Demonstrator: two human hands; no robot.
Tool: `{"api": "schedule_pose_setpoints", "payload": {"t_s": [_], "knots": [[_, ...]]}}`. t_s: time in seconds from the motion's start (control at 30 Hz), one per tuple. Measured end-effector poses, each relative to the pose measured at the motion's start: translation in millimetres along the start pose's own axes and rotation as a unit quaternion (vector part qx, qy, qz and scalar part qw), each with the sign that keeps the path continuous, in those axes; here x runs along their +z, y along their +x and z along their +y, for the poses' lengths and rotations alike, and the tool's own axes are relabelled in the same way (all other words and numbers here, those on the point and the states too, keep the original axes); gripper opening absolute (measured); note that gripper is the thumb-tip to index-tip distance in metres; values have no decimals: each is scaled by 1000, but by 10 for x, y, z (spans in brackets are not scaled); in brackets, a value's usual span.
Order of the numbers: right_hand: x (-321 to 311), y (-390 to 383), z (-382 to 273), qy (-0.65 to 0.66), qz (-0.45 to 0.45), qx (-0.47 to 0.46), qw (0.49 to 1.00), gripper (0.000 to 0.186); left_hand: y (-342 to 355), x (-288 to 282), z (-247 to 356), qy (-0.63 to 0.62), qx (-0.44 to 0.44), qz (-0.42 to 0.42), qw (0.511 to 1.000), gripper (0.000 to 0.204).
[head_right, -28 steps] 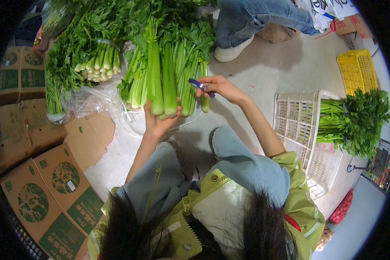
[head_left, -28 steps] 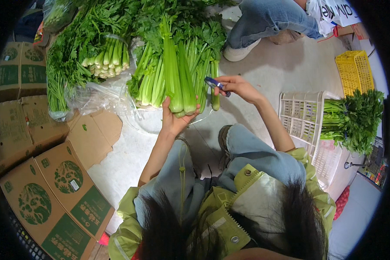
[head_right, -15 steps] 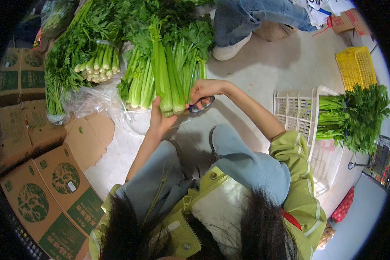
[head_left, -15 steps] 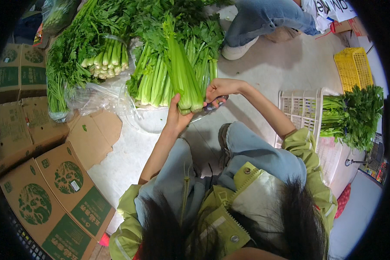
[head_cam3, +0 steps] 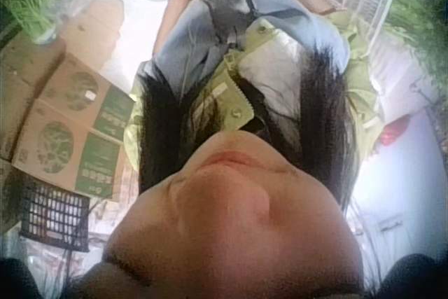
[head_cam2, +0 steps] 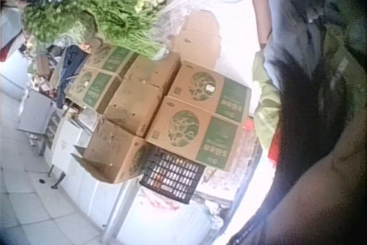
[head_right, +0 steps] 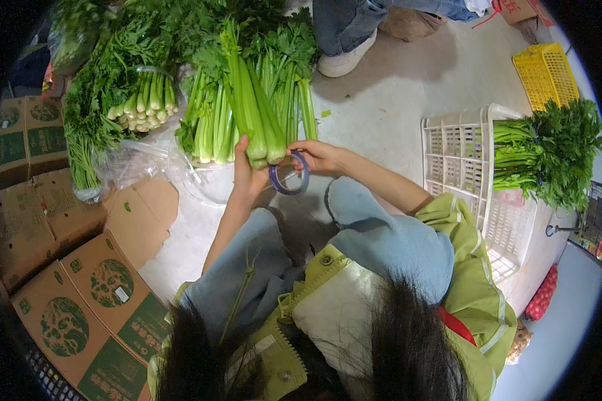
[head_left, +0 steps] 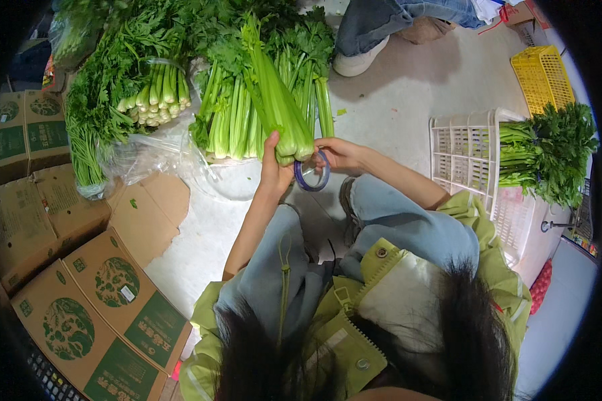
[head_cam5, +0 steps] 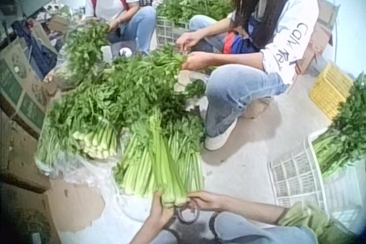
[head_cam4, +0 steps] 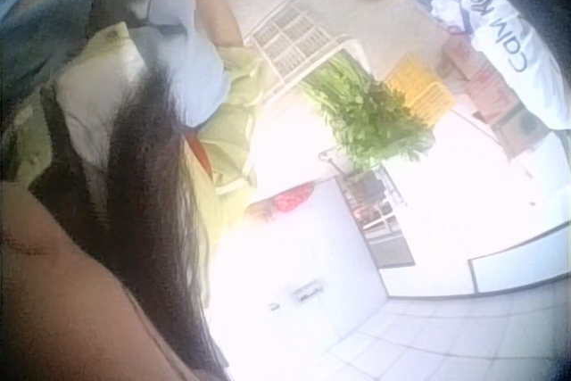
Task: The person gathers celery stalks into bundles, wraps them with a blue rubber band, and places the finished bundles into a white plastic crate. The person repeats this process for multiple bunches of celery.
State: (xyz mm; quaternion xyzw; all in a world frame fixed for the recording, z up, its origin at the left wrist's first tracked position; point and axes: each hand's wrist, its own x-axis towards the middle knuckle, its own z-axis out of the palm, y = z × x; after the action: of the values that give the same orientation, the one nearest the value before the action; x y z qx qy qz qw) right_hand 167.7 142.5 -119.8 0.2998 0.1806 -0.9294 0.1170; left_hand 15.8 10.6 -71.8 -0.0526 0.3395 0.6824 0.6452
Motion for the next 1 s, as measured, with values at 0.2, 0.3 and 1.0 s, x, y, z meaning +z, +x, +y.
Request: {"api": "schedule_pose_setpoints", "payload": {"t_s": [0.2, 0.3, 1.0], "knots": [[92, -57, 560, 276, -45, 42, 959, 37, -19, -12, 5, -5, 26, 8, 1000, 66], [75, -43, 597, 343, -16, 17, 939, 33, -44, -12, 42, -37, 10, -7, 999, 68], [598, -52, -453, -422, 11, 2, 906, 26, -124, -127, 181, 12, 10, -43, 999, 73]]}}
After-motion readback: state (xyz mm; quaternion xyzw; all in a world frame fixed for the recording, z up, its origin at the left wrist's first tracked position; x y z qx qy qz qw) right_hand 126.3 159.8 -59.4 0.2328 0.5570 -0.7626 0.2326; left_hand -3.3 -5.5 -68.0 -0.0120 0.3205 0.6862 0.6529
